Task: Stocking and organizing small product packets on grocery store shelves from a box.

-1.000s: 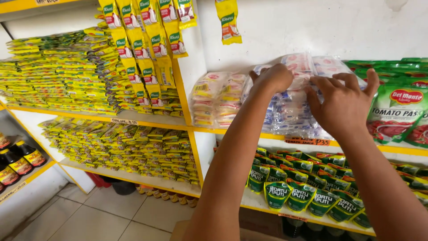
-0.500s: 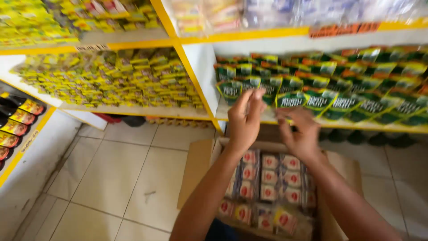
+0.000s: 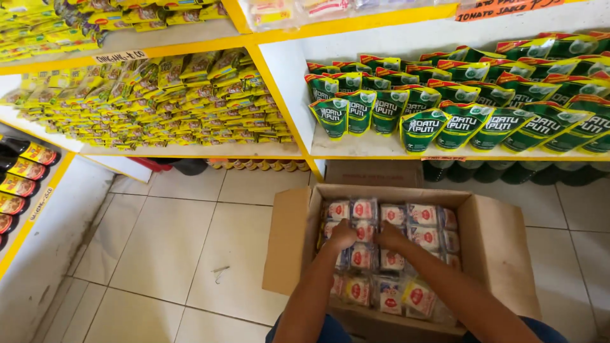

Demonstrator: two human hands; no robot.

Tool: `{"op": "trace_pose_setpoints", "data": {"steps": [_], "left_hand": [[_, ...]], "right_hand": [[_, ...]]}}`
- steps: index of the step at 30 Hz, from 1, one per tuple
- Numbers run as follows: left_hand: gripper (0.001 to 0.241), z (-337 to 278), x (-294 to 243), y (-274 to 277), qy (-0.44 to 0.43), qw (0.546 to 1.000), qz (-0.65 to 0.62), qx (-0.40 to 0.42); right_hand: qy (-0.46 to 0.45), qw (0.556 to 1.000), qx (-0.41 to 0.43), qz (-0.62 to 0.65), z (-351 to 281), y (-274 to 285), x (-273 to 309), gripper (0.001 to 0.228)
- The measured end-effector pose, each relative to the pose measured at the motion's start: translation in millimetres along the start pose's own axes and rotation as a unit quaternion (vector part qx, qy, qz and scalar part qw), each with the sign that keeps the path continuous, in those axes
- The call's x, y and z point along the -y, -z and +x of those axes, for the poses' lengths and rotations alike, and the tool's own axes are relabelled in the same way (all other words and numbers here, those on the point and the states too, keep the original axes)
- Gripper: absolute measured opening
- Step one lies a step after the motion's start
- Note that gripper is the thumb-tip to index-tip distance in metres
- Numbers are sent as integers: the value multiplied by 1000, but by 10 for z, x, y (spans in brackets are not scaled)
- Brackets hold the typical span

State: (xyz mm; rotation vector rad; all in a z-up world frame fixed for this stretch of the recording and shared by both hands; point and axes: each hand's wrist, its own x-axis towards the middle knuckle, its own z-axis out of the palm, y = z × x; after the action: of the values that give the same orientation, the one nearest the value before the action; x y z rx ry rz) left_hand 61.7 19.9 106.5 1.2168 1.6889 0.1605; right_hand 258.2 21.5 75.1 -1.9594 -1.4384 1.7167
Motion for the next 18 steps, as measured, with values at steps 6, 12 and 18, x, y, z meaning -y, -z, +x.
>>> {"op": "trace_pose_setpoints", "data": {"steps": [6, 12, 18], "left_hand": [[63, 429, 318, -293, -39, 998, -16, -40], [57, 500, 435, -260, -60, 996, -24, -67], [60, 109, 175, 26, -52, 998, -27, -1]], "right_hand": [[39, 995, -42, 80, 137, -426, -236, 54], [-7, 996, -7, 90, -139, -268, 15, 40], [-24, 981, 174, 79, -178, 287, 155, 35]]}}
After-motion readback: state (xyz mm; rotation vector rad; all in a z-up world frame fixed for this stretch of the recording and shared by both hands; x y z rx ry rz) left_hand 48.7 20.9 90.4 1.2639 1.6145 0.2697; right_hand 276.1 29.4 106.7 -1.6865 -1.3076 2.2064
